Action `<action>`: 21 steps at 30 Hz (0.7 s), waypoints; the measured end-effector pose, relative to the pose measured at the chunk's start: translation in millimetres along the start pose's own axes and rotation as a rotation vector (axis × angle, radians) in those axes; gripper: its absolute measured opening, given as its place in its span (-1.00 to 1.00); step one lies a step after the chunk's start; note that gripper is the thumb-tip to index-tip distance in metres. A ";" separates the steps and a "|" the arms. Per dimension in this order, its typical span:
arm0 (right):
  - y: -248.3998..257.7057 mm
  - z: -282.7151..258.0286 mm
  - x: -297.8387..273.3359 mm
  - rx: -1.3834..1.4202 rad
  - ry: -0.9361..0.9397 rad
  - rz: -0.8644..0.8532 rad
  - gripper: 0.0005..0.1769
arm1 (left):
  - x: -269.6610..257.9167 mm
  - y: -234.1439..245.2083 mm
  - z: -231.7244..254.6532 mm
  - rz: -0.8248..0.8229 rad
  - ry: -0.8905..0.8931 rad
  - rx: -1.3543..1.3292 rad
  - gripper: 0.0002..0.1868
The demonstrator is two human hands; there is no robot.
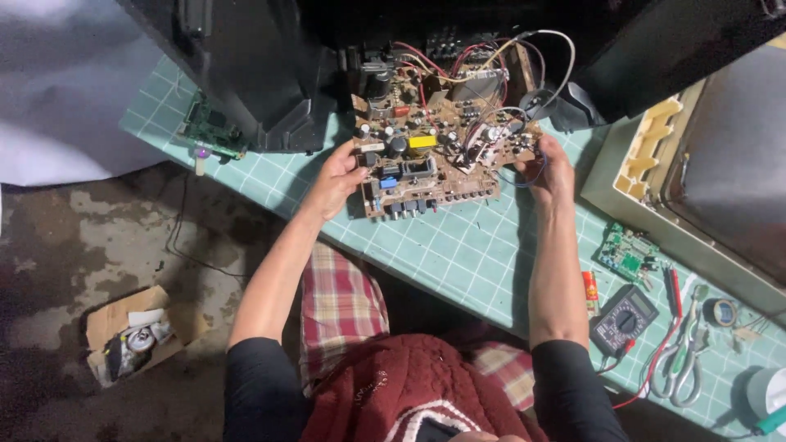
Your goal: Inspecting a large electronic circuit board and re-installing it into its plastic housing.
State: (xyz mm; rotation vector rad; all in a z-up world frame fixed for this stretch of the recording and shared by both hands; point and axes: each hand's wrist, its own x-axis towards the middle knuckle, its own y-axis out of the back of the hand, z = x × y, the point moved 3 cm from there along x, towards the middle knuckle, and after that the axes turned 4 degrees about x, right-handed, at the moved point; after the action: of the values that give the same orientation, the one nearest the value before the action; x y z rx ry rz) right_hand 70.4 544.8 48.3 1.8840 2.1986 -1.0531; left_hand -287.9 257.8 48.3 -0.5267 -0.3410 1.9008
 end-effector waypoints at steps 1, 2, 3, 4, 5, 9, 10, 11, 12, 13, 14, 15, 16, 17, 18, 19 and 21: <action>-4.5 -2.6 1.2 -0.010 0.004 -0.004 -0.90 | 2.1 -1.3 -2.6 0.001 -0.012 -0.014 -0.30; -9.6 -4.3 1.9 -0.021 0.007 -0.008 -0.89 | 3.6 -1.4 -4.9 0.002 -0.024 -0.028 -0.30; -5.1 -5.6 3.7 -0.031 -0.002 -0.020 -0.89 | 5.0 -1.7 -9.2 0.018 -0.030 -0.034 -0.30; -0.4 -7.1 5.6 -0.064 0.004 -0.007 -0.87 | 6.3 -1.8 -13.3 0.020 -0.031 -0.031 -0.29; 4.5 -9.3 7.1 -0.097 0.011 0.007 -0.85 | 7.7 -2.1 -17.4 0.021 -0.033 -0.029 -0.28; 5.4 -10.0 6.8 -0.179 0.002 -0.028 -0.79 | 15.7 9.7 -34.0 0.027 -0.032 -0.024 -0.27; 8.9 -9.3 9.8 -0.169 0.024 -0.028 -0.81 | 18.4 12.5 -39.0 0.023 -0.032 -0.026 -0.26; 13.4 -9.5 12.0 -0.159 0.048 -0.027 -0.82 | 21.4 14.5 -44.4 0.016 -0.032 -0.029 -0.25; 8.9 -7.5 8.7 -0.167 0.043 -0.034 -0.82 | 24.9 16.4 -44.1 0.026 -0.036 -0.034 -0.25; 5.8 -6.7 4.4 -0.133 0.054 -0.029 -0.85 | 28.8 16.8 -43.9 0.015 -0.037 -0.007 -0.26; 2.9 -6.4 0.2 -0.098 0.065 -0.024 -0.88 | 32.8 17.0 -43.8 0.004 -0.038 0.020 -0.27; 2.8 -6.4 0.1 -0.103 0.065 -0.027 -0.88 | 30.1 13.6 -36.0 0.007 -0.041 0.017 -0.27; 3.1 -7.1 0.2 -0.113 0.074 -0.022 -0.89 | 27.6 10.0 -28.8 0.018 -0.028 0.023 -0.28; 4.7 -7.9 -0.5 -0.121 0.084 -0.015 -0.90 | 25.0 5.9 -22.1 0.026 -0.013 0.029 -0.30; 5.4 -6.2 -0.1 -0.125 0.084 -0.017 -0.90 | 26.9 9.1 -24.4 0.028 -0.014 0.026 -0.30; 5.5 -5.3 0.5 -0.119 0.092 -0.027 -0.90 | 29.5 11.5 -26.2 0.015 -0.021 0.026 -0.30; 1.3 -4.2 -2.2 -0.115 0.100 -0.037 -0.90 | 36.2 16.7 -28.1 0.002 -0.028 0.025 -0.30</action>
State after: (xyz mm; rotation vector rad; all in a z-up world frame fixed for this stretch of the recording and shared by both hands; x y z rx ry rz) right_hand 73.7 545.2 52.0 1.8925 2.3014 -0.8350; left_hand -298.5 284.7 9.1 -0.4843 -0.3352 1.9136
